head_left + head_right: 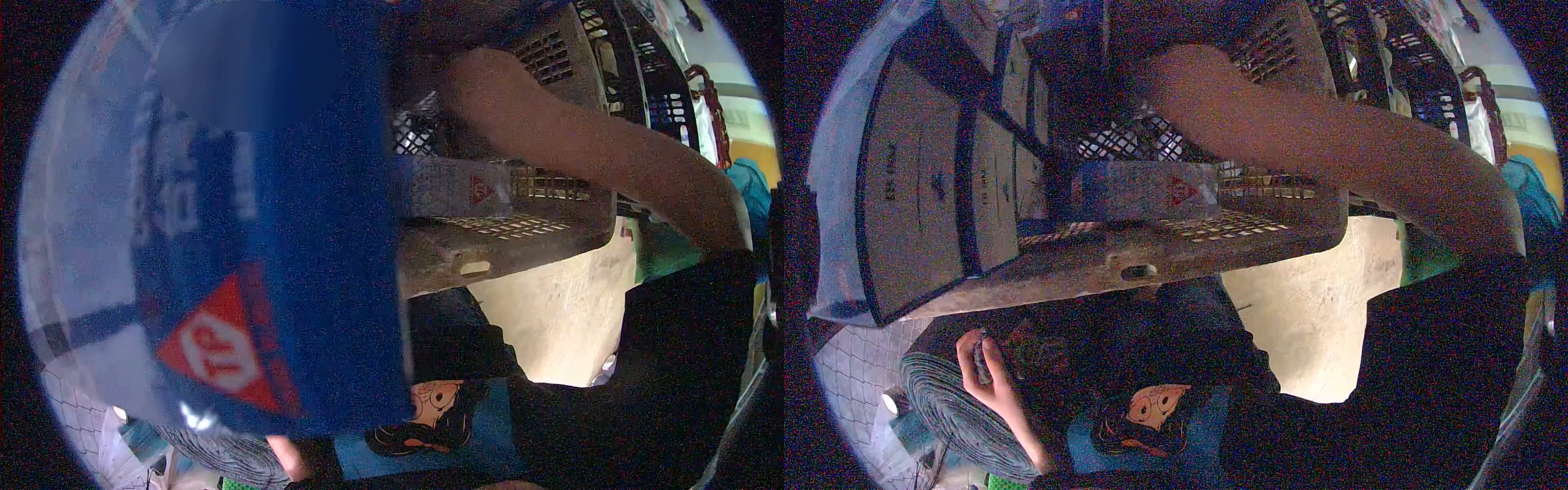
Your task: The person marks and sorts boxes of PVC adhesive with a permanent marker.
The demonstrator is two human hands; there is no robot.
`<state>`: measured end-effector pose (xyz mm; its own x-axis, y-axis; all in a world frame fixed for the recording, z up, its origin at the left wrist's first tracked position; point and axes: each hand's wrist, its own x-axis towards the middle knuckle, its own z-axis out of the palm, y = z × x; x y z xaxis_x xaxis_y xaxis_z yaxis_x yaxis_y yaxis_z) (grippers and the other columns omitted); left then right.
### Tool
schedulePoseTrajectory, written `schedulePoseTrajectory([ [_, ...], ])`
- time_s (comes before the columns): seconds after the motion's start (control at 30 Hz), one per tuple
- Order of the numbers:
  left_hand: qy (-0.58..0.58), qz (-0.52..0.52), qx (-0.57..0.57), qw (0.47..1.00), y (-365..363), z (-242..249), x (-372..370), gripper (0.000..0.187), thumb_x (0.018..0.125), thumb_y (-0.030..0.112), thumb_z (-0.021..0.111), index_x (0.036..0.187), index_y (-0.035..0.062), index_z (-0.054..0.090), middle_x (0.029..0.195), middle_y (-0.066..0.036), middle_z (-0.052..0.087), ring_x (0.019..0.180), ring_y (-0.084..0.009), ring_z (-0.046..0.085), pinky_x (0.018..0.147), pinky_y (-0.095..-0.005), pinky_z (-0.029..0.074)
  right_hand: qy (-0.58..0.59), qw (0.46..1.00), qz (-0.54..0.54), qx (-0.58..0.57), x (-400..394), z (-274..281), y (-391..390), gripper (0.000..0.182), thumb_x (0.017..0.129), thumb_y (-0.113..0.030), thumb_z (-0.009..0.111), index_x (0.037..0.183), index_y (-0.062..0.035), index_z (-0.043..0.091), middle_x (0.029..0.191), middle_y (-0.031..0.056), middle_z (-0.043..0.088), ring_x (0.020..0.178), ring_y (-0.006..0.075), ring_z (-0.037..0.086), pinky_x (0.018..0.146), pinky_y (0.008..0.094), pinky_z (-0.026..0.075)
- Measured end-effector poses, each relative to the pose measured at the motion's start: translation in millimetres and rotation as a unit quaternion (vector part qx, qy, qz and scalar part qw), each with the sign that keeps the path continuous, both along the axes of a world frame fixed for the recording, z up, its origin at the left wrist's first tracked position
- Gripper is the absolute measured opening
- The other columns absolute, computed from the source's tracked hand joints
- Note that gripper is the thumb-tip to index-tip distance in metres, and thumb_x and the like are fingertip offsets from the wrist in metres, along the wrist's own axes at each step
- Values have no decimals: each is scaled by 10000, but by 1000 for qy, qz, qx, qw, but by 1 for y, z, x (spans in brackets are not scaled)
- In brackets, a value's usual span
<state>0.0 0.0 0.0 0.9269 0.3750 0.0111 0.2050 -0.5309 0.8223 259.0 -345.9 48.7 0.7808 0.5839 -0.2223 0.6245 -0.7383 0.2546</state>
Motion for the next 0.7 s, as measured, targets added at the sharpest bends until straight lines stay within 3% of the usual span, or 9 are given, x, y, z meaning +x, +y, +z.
schedulePoseTrajectory([
  [0.07, 2, 2, 14, 1000, -1, 2, 0, 137, 947, 56, 606, 1047, -38, 616, 1073, -95, 620, 1023, -193, 557, 976, -313, 402, 1, 999, -7, 35, -2, -5, 9, 215, 845, -113, 605, 1012, -48, 724, 901, 183, 721, 868, 354, 714, 755, 441, 592],
  [0.17, 1, -4, 14, 1000, -2, 3, -7, 137, 949, 58, 606, 1046, -39, 618, 1067, -93, 622, 1014, -189, 558, 971, -313, 405, -33, 999, 14, -37, 5, -18, 11, 190, 853, -119, 594, 960, -45, 732, 883, 182, 722, 838, 352, 718, 686, 449, 596],
  [0.23, -13, 2, -1, 1000, -1, -11, -5, 133, 951, 56, 605, 1044, -37, 620, 1064, -88, 622, 1012, -185, 558, 969, -311, 405, -80, 996, -43, -25, 22, -41, 11, 189, 861, -139, 600, 961, -47, 732, 883, 180, 722, 820, 349, 719, 644, 443, 594],
  [0.33, -17, 15, -25, 999, 3, -3, -19, 126, 953, 51, 602, 1044, -34, 623, 1063, -81, 622, 1010, -179, 557, 966, -305, 405, -21, 995, -70, -75, 6, -34, 33, 194, 875, -164, 608, 978, -54, 731, 898, 183, 723, 801, 347, 720, 602, 427, 593],
  [0.47, -10, 8, 5, 1000, 37, 11, -21, 164, 935, 64, 628, 1056, -40, 592, 1026, -104, 614, 969, -207, 563, 950, -338, 420, -37, 998, -26, -47, 5, -27, 47, 248, 887, -242, 631, 1025, -59, 724, 930, 182, 728, 819, 333, 724, 672, 439, 597],
  [0.57, -31, -8, 30, 999, 30, 10, -19, 119, 929, 61, 626, 976, -45, 600, 980, -111, 620, 929, -221, 568, 914, -341, 429, -58, 995, -82, -6, 1, -29, 29, 354, 891, -365, 652, 1069, -65, 712, 951, 186, 726, 860, 330, 721, 769, 460, 581],
  [0.63, -39, -20, 35, 998, 21, 7, -12, 127, 926, 61, 631, 986, -46, 598, 979, -111, 621, 921, -218, 570, 913, -336, 427, 93, 957, -137, -237, -4, 37, 66, 456, 854, -309, 717, 1275, -161, 624, 1193, 164, 620, 1133, 336, 587, 887, 485, 518],
  [0.7, -43, -12, 9, 999, -1, -1, -9, 121, 921, 57, 632, 977, -45, 599, 978, -110, 622, 923, -214, 569, 908, -327, 426, 170, 916, -156, -328, -9, 87, 69, 517, 834, -256, 748, 1328, -187, 612, 1247, 152, 587, 1178, 318, 559, 908, 487, 498],
])
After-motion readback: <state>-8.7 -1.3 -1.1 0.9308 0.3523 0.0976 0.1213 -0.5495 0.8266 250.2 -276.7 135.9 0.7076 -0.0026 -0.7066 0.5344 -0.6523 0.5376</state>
